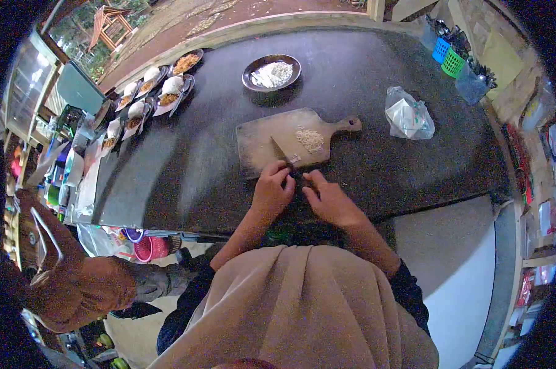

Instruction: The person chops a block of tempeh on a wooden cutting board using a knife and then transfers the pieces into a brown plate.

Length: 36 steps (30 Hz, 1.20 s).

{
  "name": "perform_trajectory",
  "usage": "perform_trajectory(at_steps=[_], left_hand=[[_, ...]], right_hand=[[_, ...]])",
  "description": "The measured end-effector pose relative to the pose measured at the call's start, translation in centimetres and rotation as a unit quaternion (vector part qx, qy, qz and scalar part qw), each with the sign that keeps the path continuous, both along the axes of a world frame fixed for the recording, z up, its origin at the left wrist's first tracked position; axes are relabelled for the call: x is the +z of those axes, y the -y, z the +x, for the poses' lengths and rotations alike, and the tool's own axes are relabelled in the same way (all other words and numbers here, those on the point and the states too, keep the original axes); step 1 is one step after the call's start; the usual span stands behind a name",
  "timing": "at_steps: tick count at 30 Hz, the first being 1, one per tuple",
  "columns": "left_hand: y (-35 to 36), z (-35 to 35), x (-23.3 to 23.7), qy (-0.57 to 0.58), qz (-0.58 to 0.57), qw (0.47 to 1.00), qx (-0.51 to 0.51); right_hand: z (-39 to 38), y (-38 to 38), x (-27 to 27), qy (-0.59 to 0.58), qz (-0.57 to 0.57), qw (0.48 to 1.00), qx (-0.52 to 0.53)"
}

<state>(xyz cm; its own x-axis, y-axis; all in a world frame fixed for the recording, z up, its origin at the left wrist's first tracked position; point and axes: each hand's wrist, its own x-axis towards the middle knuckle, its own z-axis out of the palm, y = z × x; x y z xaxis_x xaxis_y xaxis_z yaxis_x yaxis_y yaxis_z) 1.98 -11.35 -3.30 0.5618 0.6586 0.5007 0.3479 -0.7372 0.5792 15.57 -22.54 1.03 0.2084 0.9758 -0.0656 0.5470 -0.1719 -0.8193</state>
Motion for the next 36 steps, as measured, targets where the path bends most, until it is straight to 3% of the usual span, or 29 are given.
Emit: perform_trajectory(at_steps=[14,17,22,23,25,29,35,36], left_hand=[[-0.5,-0.2,0.0,-0.005,-0.012,1.0,-0.013],[-0.4,-0.1,0.0,-0.008,-0.013,1.0,-0.014],[-0.9,-0.5,0.4,-0.048,-0.015,0.998,-0.037],[-1.1,-0.6,0.4,-0.054,-0.024,0.997,-0.049],[-1.3,-0.7,0.6,-0.061,-0.036,0.996,-0.063],[-1.4,-1.3,1.4,-0.092,-0.032,0.991,-0.088],[-2.0,-1.6,2.1,-0.142,-0.003,0.982,-0.128],[-2.0,-1.7,2.2,-0.154,-0.007,0.979,-0.136]], right_hand=[[0.0,0.5,1.0,-0.006,-0.053,0.999,-0.002],[-0.4,0.0,-0.5,-0.006,0.039,0.999,-0.013],[-0.2,0.3,3.0,-0.022,-0.122,0.992,-0.006],[-0.3,0.4,1.9,-0.022,-0.123,0.992,-0.005],[-0.4,0.5,-0.2,-0.002,-0.011,1.0,-0.011],[0.0,0.2,0.5,-0.053,-0.025,0.998,-0.008],[-1.1,0.4,0.5,0.008,0.015,1.0,-0.022],[-0.7,0.0,2.1,-0.024,-0.046,0.998,-0.023]])
